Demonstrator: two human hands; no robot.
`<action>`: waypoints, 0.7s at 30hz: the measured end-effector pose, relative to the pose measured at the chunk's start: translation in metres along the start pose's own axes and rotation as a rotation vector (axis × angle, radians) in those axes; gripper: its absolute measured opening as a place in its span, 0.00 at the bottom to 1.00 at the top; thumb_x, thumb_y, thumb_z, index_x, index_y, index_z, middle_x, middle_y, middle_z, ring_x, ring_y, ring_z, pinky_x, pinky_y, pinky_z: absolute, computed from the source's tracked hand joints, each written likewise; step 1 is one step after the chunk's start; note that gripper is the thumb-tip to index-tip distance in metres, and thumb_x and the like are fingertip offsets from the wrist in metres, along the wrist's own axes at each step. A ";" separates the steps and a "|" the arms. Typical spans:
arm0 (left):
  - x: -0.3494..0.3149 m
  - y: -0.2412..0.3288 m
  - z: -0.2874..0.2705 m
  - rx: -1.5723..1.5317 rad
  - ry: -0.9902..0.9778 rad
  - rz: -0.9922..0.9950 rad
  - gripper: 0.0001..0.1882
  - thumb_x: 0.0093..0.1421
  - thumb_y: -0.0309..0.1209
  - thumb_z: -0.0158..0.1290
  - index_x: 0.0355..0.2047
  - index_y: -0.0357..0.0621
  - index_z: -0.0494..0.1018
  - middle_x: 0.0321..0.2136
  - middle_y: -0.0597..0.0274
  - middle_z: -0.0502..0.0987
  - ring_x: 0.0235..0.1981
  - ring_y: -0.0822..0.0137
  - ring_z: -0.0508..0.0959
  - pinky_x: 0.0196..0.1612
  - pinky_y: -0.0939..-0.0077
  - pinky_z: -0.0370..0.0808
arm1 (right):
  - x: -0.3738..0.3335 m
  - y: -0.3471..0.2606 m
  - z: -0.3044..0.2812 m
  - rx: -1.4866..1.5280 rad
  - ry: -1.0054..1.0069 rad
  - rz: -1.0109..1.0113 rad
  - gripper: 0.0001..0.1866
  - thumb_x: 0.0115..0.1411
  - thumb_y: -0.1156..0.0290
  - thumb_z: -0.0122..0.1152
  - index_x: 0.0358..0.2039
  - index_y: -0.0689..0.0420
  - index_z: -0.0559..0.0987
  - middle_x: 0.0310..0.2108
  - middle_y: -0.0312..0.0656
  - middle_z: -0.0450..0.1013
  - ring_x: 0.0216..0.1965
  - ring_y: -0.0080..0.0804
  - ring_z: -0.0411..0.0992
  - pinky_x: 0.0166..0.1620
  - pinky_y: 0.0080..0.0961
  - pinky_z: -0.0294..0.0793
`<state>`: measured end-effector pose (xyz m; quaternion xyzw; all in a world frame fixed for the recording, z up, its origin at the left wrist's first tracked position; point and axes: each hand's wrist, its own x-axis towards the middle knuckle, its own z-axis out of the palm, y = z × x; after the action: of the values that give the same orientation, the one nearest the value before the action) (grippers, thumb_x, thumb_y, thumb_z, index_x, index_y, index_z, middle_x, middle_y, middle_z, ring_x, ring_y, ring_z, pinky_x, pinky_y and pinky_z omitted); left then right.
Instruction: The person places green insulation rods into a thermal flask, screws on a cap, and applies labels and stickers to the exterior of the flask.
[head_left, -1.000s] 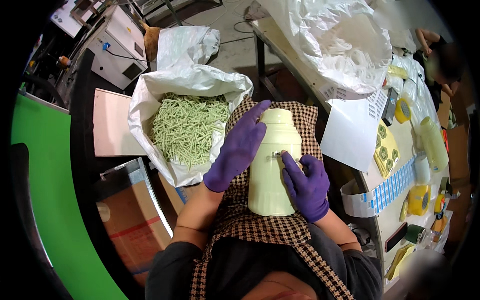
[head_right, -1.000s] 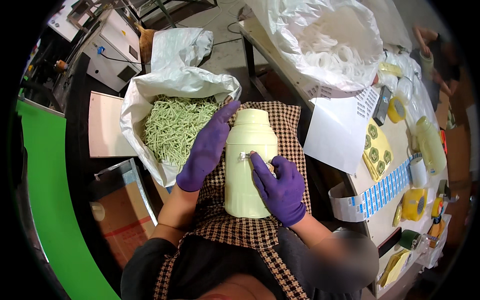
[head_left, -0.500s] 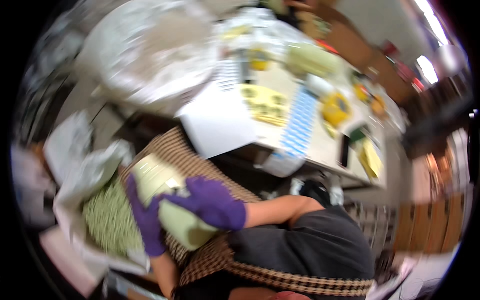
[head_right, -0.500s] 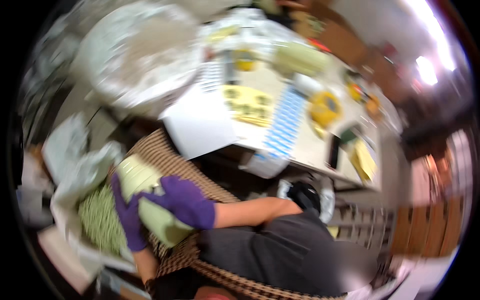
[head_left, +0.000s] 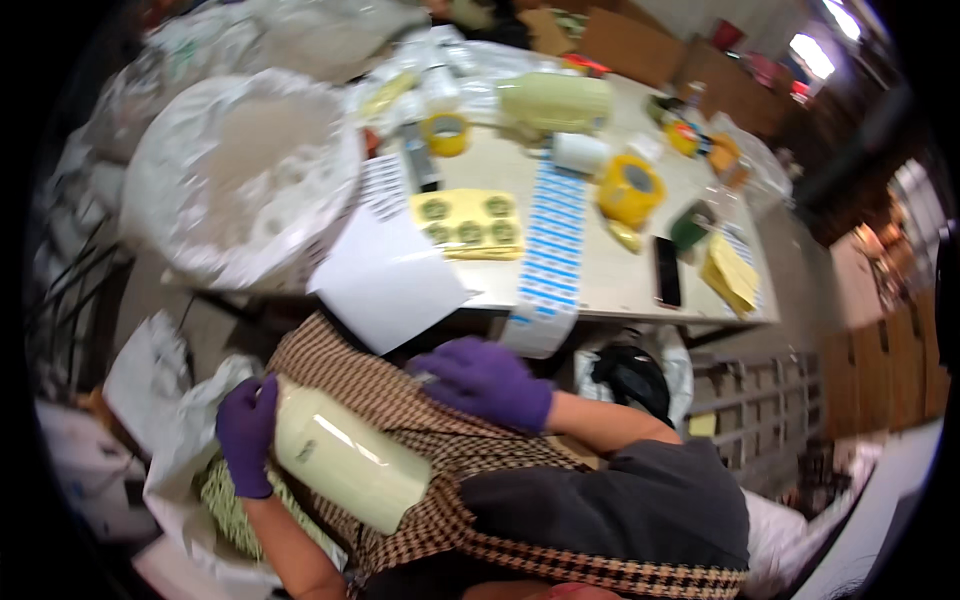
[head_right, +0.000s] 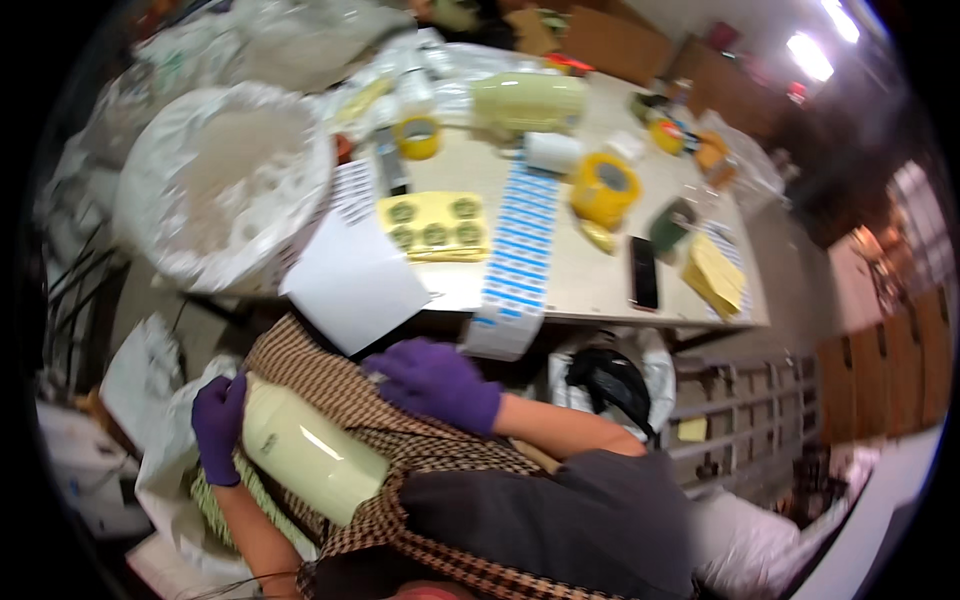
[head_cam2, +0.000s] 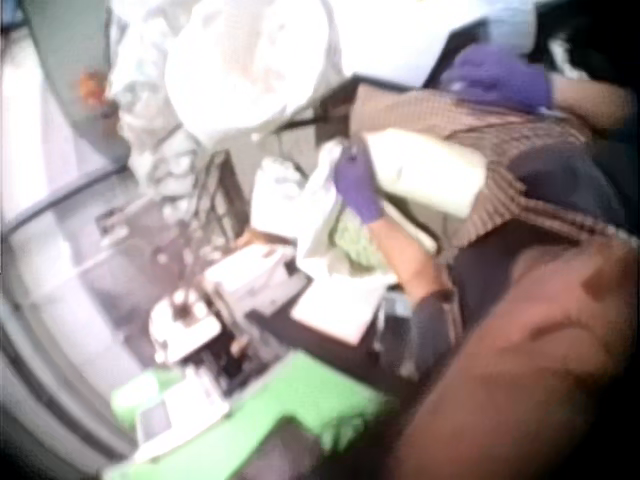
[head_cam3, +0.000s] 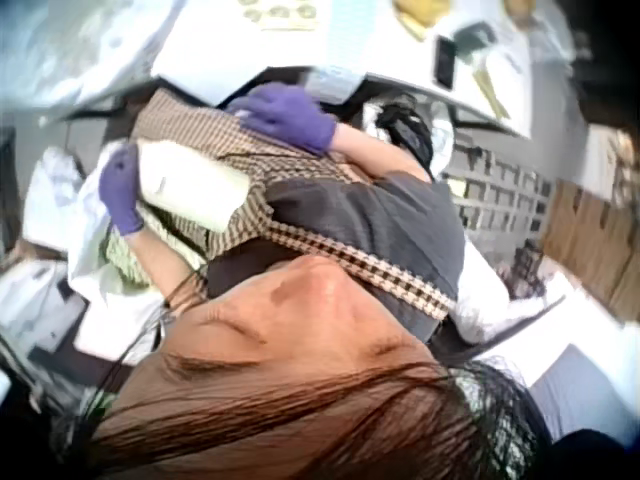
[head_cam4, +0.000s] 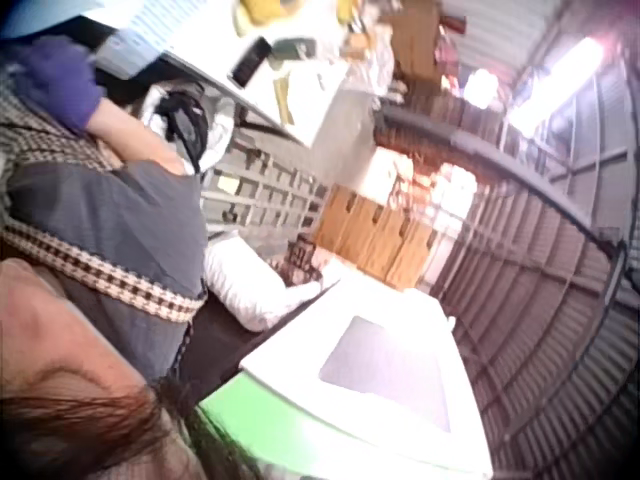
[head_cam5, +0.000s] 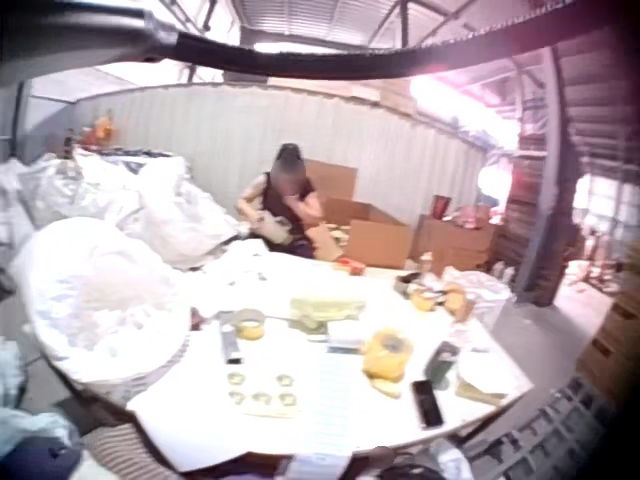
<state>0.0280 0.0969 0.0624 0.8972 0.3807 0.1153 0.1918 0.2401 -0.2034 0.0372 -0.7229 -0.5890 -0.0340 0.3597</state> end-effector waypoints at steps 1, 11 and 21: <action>-0.008 -0.004 -0.010 -0.096 0.020 0.017 0.21 0.65 0.43 0.58 0.25 0.36 0.75 0.17 0.51 0.74 0.18 0.56 0.67 0.27 0.62 0.67 | -0.001 0.010 -0.009 0.000 0.050 -0.026 0.22 0.61 0.62 0.66 0.55 0.49 0.78 0.37 0.43 0.77 0.36 0.42 0.76 0.35 0.38 0.77; -0.062 -0.054 0.002 -1.168 0.307 0.087 0.12 0.69 0.34 0.51 0.34 0.36 0.75 0.33 0.62 0.75 0.36 0.65 0.74 0.45 0.70 0.71 | 0.052 0.126 -0.049 -0.111 0.237 0.175 0.13 0.59 0.73 0.69 0.45 0.55 0.85 0.38 0.44 0.78 0.35 0.37 0.78 0.38 0.29 0.77; 0.000 -0.020 -0.048 0.212 0.361 0.269 0.30 0.49 0.18 0.50 0.56 0.42 0.75 0.58 0.45 0.75 0.61 0.45 0.73 0.63 0.53 0.68 | 0.089 0.211 -0.022 -0.284 0.105 0.150 0.09 0.60 0.62 0.68 0.38 0.49 0.87 0.35 0.38 0.78 0.37 0.38 0.77 0.38 0.35 0.78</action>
<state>-0.0021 0.1219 0.0966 0.9198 0.2958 0.2579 0.0085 0.4602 -0.1522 -0.0052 -0.8057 -0.5030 -0.1277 0.2855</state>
